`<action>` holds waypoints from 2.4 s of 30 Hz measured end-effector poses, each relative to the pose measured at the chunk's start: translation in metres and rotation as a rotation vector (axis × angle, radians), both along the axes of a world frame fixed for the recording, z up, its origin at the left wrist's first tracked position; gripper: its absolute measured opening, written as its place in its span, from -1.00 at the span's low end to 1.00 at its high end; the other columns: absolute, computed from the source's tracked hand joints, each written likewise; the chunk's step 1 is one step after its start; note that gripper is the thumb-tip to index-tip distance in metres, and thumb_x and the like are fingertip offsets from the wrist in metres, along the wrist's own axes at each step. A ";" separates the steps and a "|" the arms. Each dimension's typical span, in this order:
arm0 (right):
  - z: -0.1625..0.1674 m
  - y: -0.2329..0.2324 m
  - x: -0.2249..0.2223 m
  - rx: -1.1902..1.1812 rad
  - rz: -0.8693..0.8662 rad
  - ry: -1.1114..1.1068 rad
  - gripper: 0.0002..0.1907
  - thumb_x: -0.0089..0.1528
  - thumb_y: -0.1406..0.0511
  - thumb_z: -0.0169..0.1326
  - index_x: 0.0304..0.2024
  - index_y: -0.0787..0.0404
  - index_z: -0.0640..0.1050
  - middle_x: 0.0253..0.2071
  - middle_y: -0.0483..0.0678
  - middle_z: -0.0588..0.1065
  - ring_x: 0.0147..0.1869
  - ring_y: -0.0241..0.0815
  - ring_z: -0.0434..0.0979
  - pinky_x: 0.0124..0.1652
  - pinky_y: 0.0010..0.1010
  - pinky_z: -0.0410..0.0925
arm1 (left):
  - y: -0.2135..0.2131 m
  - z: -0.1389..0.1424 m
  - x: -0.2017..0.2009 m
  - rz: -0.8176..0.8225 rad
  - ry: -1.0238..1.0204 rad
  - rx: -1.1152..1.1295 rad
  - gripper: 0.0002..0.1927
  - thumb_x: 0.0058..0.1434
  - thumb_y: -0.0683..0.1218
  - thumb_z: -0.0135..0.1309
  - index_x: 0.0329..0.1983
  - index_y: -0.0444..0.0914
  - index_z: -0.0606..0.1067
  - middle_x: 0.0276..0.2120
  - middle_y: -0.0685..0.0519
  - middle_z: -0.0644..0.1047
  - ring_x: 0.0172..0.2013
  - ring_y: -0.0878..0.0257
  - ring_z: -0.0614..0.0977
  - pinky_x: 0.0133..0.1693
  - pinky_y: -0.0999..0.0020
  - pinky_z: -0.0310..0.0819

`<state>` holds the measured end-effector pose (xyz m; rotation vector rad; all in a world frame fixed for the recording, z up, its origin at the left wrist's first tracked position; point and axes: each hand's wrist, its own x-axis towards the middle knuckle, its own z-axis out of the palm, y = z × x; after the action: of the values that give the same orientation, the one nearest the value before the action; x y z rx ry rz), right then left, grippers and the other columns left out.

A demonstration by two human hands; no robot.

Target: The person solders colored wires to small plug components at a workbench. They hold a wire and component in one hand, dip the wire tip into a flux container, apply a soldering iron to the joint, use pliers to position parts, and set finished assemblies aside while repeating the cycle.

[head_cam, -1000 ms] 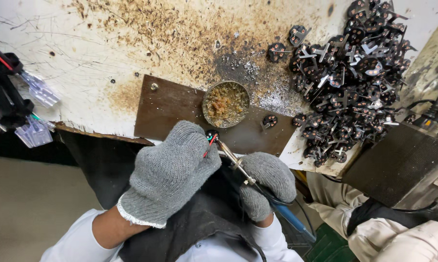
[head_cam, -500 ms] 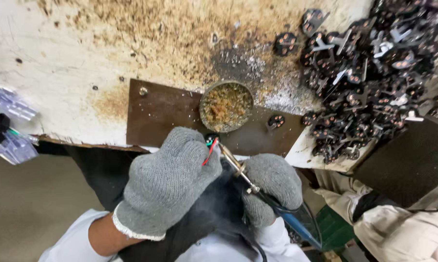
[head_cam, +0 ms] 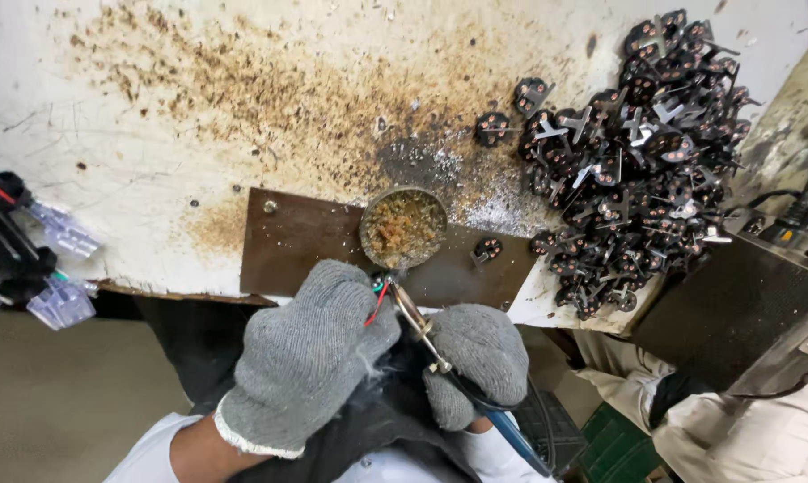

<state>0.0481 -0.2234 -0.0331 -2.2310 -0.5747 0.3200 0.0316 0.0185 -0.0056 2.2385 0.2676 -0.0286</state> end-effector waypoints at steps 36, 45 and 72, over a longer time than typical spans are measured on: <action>-0.008 -0.027 -0.010 0.202 0.040 0.091 -0.70 0.20 0.11 0.23 -0.12 0.14 0.65 -0.14 -0.04 0.64 0.00 -0.03 0.67 0.12 -0.17 0.48 | -0.021 0.022 -0.029 0.087 -0.080 -0.062 -0.74 0.14 -0.04 0.29 -0.32 -0.24 0.45 -0.35 -0.06 0.43 -0.42 -0.04 0.57 -0.43 0.14 0.45; 0.053 0.012 0.013 0.810 -0.262 0.012 -0.68 0.27 0.21 0.24 -0.07 0.33 0.59 -0.14 0.12 0.62 -0.21 -0.13 0.65 -0.17 -0.40 0.53 | -0.026 0.034 -0.033 0.110 -0.102 -0.038 -0.77 0.15 -0.07 0.28 -0.36 -0.22 0.45 -0.36 -0.05 0.45 -0.45 -0.03 0.57 -0.46 0.13 0.43; 0.144 0.098 0.185 0.471 0.124 0.634 -0.68 0.44 0.24 0.06 0.20 0.22 0.41 -0.27 0.03 0.54 -0.55 -0.32 0.37 -0.57 -0.56 0.21 | -0.070 0.067 -0.020 0.119 -0.098 0.109 -0.73 0.16 -0.14 0.31 -0.46 -0.27 0.42 -0.43 -0.03 0.47 -0.46 0.07 0.53 -0.38 0.19 0.41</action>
<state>0.2336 -0.1257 0.1113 -1.5293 -0.3864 0.8247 0.0111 -0.0517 0.0612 2.3202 0.3556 0.1624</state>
